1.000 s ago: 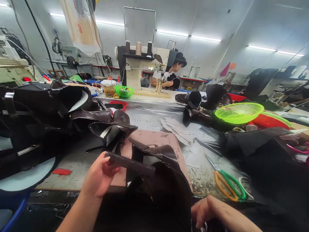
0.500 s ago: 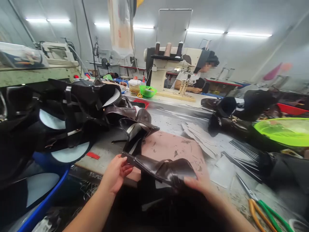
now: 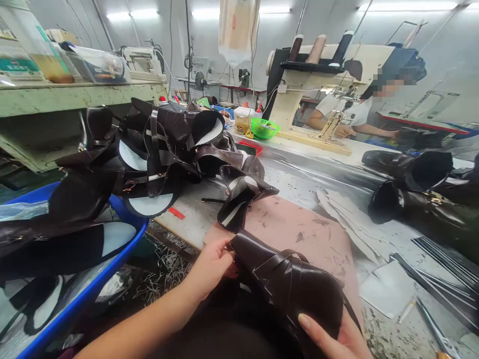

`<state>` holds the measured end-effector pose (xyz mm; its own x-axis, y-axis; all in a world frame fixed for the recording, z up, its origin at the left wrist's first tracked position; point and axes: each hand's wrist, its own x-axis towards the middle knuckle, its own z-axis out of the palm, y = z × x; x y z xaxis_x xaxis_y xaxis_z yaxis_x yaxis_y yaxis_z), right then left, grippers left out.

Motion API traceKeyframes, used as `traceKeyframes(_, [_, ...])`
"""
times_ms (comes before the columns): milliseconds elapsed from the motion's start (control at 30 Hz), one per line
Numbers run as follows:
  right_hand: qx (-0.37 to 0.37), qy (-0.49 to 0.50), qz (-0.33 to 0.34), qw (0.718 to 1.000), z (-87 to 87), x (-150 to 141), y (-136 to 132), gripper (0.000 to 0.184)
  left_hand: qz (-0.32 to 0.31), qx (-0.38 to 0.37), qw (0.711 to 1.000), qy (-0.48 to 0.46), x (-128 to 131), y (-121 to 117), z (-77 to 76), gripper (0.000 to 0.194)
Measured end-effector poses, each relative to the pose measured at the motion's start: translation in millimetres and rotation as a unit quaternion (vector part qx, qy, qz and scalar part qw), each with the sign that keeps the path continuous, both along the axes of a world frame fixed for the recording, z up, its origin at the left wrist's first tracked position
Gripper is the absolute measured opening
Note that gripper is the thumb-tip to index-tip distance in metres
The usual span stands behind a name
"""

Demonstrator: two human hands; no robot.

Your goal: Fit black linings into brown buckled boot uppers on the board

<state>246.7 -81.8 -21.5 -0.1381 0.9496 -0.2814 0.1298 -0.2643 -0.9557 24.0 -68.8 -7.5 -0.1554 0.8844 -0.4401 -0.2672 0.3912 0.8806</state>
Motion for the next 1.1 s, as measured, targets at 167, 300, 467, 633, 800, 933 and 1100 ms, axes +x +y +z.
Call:
traceKeyframes(167, [0.038,-0.013,0.054,0.998,-13.4,11,3,0.065,0.005,0.007,1.0,-0.005,3,-4,6.6,0.021])
traceKeyframes(300, [0.073,-0.018,0.04,0.996,-15.3,10,1,0.058,0.021,0.023,0.999,-0.012,3,-7,8.5,0.025])
traceKeyframes(467, [0.069,-0.02,0.029,0.997,-4.7,0,-6,0.057,0.013,0.04,0.998,-0.038,-1,-11,9.0,0.025])
traceKeyframes(633, [0.068,-0.022,0.0,0.997,-11.7,2,-6,0.059,0.03,0.039,0.998,-0.03,0,-6,8.4,0.027])
traceKeyframes(800, [0.08,-0.032,0.029,0.996,-19.6,10,-2,0.053,0.061,0.035,0.996,-0.057,5,0,5.1,0.025])
traceKeyframes(933, [0.064,-0.038,0.01,0.997,-5.0,7,-4,0.042,0.064,0.042,0.993,-0.095,8,2,-0.1,0.025])
traceKeyframes(1100, [0.06,-0.013,0.021,0.998,-1.3,9,2,0.042,0.099,0.027,0.984,-0.148,13,6,-5.5,0.015])
